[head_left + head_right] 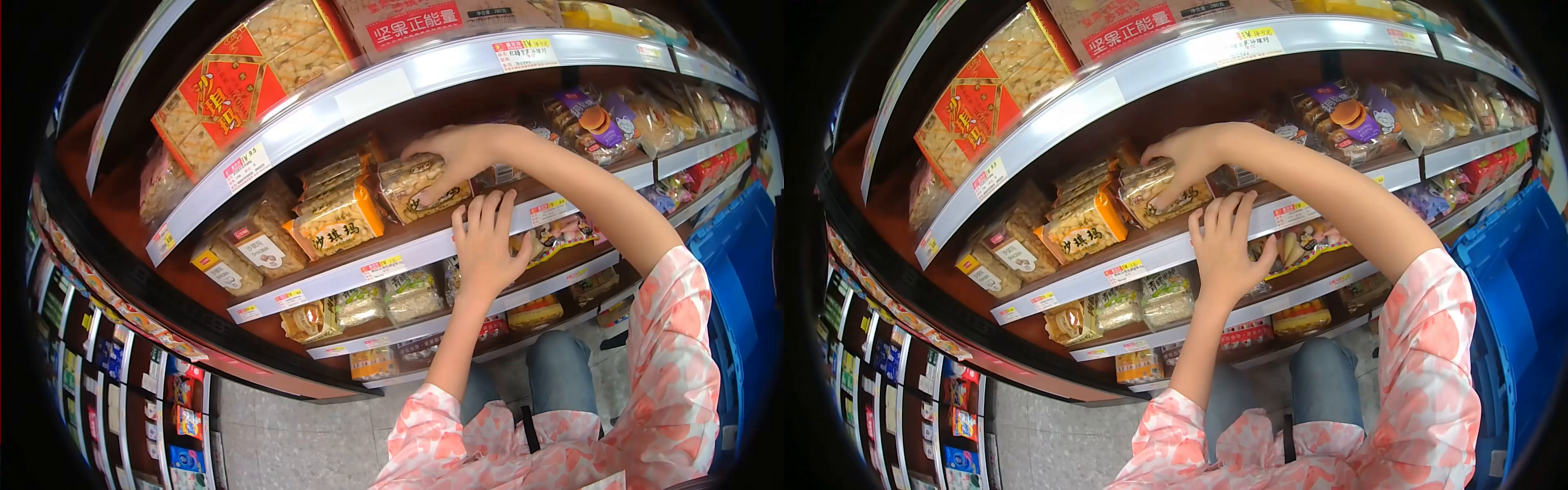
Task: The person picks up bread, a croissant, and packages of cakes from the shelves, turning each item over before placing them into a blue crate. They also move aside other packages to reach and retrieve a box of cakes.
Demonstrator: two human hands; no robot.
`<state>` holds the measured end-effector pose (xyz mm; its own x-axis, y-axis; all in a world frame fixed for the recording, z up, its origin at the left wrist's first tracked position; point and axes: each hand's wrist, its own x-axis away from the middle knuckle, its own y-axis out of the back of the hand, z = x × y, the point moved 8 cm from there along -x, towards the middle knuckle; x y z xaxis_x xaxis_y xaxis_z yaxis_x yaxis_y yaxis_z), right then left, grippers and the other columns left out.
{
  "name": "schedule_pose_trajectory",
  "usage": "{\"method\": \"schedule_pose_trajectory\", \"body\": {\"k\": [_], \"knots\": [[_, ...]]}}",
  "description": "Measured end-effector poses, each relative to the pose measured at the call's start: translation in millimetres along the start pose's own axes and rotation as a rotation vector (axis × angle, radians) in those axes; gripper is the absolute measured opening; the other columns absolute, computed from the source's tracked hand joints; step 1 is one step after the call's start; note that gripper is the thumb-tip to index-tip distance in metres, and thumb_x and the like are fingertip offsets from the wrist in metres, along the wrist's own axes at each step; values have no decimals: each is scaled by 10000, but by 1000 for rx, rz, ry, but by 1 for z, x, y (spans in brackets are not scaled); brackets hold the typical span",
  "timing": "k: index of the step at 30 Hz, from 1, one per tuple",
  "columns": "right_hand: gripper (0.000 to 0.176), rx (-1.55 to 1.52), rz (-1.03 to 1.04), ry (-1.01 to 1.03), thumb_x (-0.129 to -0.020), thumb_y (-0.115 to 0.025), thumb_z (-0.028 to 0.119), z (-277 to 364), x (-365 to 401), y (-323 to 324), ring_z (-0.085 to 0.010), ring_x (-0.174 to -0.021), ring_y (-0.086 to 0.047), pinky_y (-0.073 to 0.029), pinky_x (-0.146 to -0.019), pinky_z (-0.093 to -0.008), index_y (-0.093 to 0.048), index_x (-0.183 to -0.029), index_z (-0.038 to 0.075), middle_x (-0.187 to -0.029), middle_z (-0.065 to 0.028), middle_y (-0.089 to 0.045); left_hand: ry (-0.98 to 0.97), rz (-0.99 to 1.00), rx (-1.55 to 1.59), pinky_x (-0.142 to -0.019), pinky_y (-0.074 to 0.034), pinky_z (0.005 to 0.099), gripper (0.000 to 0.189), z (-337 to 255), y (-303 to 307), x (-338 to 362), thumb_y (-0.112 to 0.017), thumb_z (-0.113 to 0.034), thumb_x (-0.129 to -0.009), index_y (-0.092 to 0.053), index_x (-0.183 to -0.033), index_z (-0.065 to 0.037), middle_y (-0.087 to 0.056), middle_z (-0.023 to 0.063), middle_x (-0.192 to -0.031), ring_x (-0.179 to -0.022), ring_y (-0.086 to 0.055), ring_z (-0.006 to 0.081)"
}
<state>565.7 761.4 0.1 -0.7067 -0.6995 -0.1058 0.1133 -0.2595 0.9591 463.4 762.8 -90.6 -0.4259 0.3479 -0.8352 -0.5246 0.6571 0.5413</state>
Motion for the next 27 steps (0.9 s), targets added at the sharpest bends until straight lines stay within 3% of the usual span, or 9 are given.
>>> {"method": "schedule_pose_trajectory", "body": {"k": [2, 8, 11, 14, 17, 20, 23, 27], "knots": [[931, 127, -51, 44, -644, -720, 635, 0, -7, -2, -338, -1189, -531, -428, -989, -415, -489, -1342, 64, -1262, -215, -560, -1, 0, 4, -1019, -265, 472, 621, 0, 0, 1, -682, -288, -706, -517, -1265, -74, -501, 102, -1239, -1178, -427, 286], [967, 61, -63, 32, -618, -751, 608, -4, -13, -7, -353, -1213, -501, -425, -991, -424, -464, -1366, 67, -1256, -219, -546, 7, -1, -6, -1012, -269, 473, 622, 1, -2, 1, -681, -290, -707, -516, -1266, -73, -501, 98, -1244, -1177, -424, 287], [1028, 45, -64, 38, -628, -692, 710, -10, -15, -8, -357, -1243, -477, -418, -1004, -419, -434, -1400, 83, -1298, -235, -522, 8, -4, -11, -1010, -270, 473, 622, 1, -2, 1, -681, -289, -707, -516, -1267, -74, -501, 99, -1244, -1173, -428, 287], [1036, -184, -18, -121, -698, -517, 824, -12, -20, -1, -357, -1302, -425, -373, -1051, -401, -427, -1415, 81, -1381, -239, -463, 4, -7, -13, -1010, -268, 472, 625, 1, -3, 2, -682, -290, -704, -516, -1267, -76, -501, 101, -1241, -1169, -431, 288], [997, -241, -113, -157, -777, -313, 854, -26, -42, 8, -346, -1344, -379, -306, -1099, -396, -445, -1407, 92, -1442, -210, -411, 2, -4, -11, -1007, -268, 471, 629, 1, -4, 2, -687, -291, -698, -515, -1262, -72, -501, 103, -1237, -1168, -433, 288], [939, -234, -117, -242, -829, -273, 819, -48, -65, 1, -292, -1337, -401, -257, -1123, -368, -499, -1371, 85, -1444, -147, -437, 4, -2, -2, -1002, -270, 470, 628, 2, -4, 1, -693, -292, -692, -516, -1250, -65, -501, 105, -1236, -1170, -430, 289], [864, -180, -51, -249, -860, -251, 781, -43, -65, -5, -305, -1388, -319, -268, -1116, -419, -458, -1403, 142, -1479, -148, -384, 5, -5, 6, -996, -272, 471, 619, 2, -3, 1, -695, -292, -690, -518, -1234, -56, -502, 108, -1235, -1171, -428, 290], [795, -152, -117, -145, -874, -316, 749, -22, -50, -2, -293, -1387, -321, -287, -1103, -414, -451, -1404, 172, -1478, -140, -389, -7, -20, 12, -990, -274, 474, 610, 1, -2, 1, -695, -290, -690, -518, -1221, -47, -502, 112, -1233, -1167, -429, 293]]}}
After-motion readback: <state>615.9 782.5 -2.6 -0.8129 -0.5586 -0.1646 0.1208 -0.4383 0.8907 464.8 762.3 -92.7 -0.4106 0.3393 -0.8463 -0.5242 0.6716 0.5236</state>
